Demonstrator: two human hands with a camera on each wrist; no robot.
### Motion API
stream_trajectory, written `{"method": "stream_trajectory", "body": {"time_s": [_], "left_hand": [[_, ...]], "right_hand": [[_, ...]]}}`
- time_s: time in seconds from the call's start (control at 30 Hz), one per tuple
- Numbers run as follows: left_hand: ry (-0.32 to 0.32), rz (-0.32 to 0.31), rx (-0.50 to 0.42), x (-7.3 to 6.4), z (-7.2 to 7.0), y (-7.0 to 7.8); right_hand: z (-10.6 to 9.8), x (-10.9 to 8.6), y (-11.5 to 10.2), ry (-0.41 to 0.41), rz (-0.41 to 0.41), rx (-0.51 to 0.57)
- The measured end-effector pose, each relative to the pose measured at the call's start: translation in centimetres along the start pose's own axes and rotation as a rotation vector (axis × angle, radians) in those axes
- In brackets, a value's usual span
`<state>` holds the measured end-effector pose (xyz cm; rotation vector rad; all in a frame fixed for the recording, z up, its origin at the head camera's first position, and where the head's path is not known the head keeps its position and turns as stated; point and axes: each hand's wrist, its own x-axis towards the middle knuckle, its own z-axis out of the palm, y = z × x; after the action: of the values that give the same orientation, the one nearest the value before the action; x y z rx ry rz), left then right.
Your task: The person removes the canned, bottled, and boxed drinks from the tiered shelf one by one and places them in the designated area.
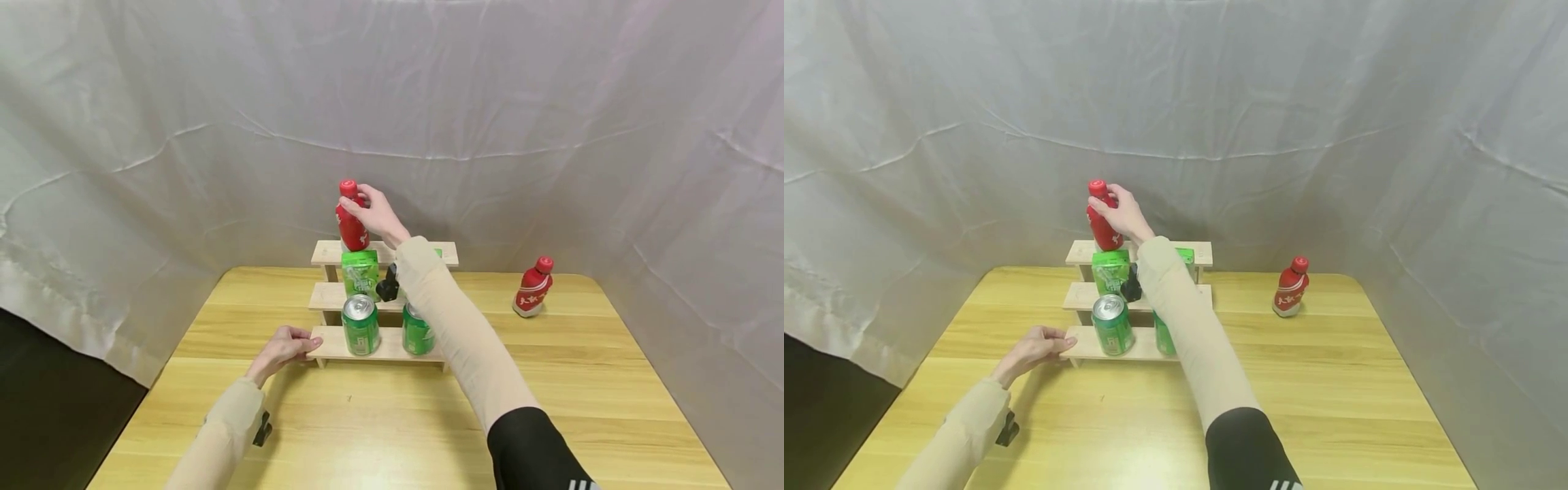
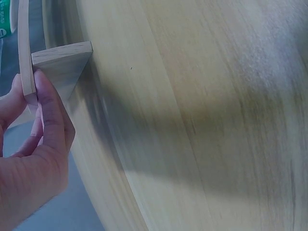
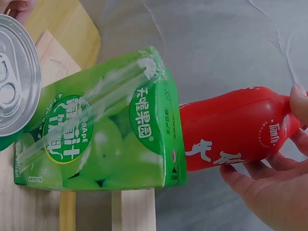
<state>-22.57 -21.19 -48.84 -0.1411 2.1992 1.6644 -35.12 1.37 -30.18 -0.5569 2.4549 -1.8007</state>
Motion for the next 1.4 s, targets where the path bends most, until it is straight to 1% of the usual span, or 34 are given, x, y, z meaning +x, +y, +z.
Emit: {"method": "stream_trajectory", "body": {"time_s": [0.13,0.27,0.43,0.53,0.6,0.7,0.8,0.93,1.0,1.1,1.17,1.23,1.4], "left_hand": [[-0.007,0.005,0.000,0.1,0.0,0.0],[-0.019,0.014,-0.007,0.2,0.0,0.0],[-0.030,0.017,-0.010,0.3,0.1,0.0],[-0.031,0.018,-0.011,0.3,0.1,0.0],[-0.033,0.018,-0.009,0.3,0.0,0.0],[-0.038,0.023,-0.013,0.3,0.0,0.0],[-0.056,0.035,-0.027,0.3,-0.3,-0.1],[-0.074,0.045,-0.047,0.1,-0.6,-0.4],[-0.073,0.044,-0.053,0.0,-0.7,-0.4],[-0.077,0.048,-0.057,-0.2,-1.0,-0.5],[-0.082,0.052,-0.060,-0.3,-1.2,-0.5],[-0.087,0.055,-0.058,-0.5,-1.3,-0.5],[-0.085,0.053,-0.062,-0.5,-1.3,-0.5]], "right_hand": [[0.0,0.0,-0.1,0.024,-0.011,-0.003],[-0.2,-0.2,-0.4,0.044,0.000,-0.019],[-1.2,-0.7,-0.9,0.064,0.001,-0.013],[-2.6,-1.3,-1.2,0.093,-0.014,0.022],[-4.0,-1.7,-1.4,0.118,-0.033,0.054],[-6.4,-2.7,-1.5,0.153,-0.054,0.084],[-8.9,-4.0,-1.2,0.194,-0.060,0.101],[-12.1,-5.9,-0.3,0.248,-0.074,0.074],[-13.5,-6.8,0.2,0.274,-0.076,0.083],[-15.1,-8.1,1.1,0.321,-0.045,0.126],[-15.8,-9.0,1.8,0.350,-0.013,0.135],[-16.3,-9.7,2.6,0.375,0.019,0.111],[-16.9,-10.8,5.9,0.415,0.073,0.067]]}}
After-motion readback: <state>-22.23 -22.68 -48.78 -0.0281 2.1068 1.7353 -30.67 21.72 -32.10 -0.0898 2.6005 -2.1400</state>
